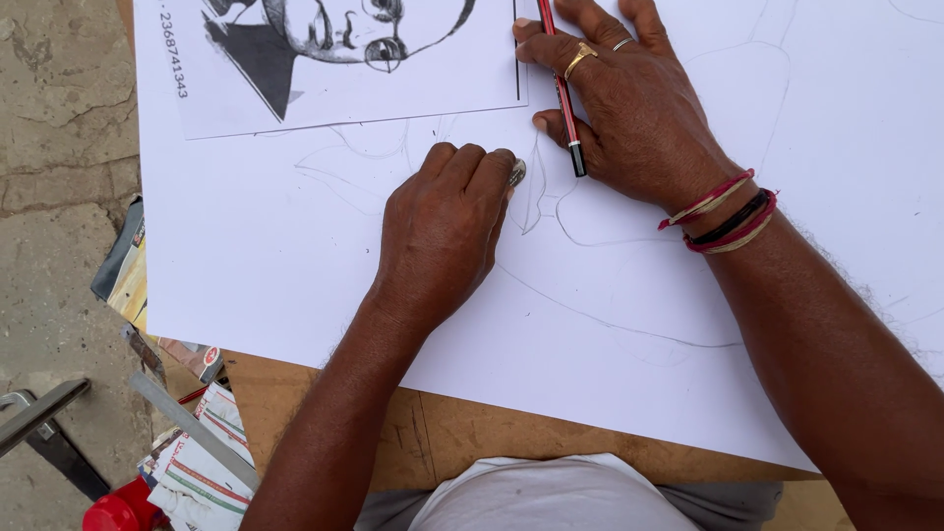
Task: Sketching a portrait of a person on a large sheet of paper using a pencil and a reference image.
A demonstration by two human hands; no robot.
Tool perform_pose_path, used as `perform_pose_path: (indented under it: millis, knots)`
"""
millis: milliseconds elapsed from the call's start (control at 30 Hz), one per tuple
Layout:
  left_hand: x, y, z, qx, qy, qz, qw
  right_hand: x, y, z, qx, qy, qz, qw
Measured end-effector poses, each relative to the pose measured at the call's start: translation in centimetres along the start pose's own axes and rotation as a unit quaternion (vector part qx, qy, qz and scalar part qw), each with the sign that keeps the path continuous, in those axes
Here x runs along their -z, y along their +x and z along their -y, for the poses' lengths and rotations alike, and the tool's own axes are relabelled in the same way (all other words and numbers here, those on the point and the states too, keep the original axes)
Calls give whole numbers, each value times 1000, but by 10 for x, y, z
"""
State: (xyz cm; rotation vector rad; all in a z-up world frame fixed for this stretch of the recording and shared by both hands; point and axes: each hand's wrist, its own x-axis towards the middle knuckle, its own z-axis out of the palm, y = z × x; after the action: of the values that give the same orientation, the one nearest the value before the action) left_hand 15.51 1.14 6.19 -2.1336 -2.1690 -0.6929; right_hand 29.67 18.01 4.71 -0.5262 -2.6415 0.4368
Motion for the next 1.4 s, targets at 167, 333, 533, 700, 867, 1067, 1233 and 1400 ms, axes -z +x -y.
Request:
perform_pose_path:
  millis: [167, 333, 533, 700, 867, 1067, 1233, 1400]
  knots:
    - [9, -15, -10, 31, 12, 56, 998, 2, 2, 1, -11, 6, 9, 1000]
    - [8, -25, -16, 67, -6, 65, 996, -2, 2, -1, 0, 14, 3, 1000]
    - [5, -21, -22, 76, 3, 31, 997, -4, 0, -3, 0, -23, 1, 1000]
    - [3, -33, -32, 94, -29, 44, 994, -1, 0, 0, 11, -25, 5, 1000]
    - [9, -28, -31, 101, -56, 64, 991, -2, 2, -1, 8, -26, 2, 1000]
    - [8, -30, -27, 113, -55, 74, 989, -2, 5, 2, -10, -24, 25, 999]
    - [1, -18, -20, 141, -37, 65, 987, -3, 4, 0, 14, -34, 15, 999]
    - [-5, 1, 3, 134, -11, -28, 991, 1, 7, 5, -27, -14, 44, 999]
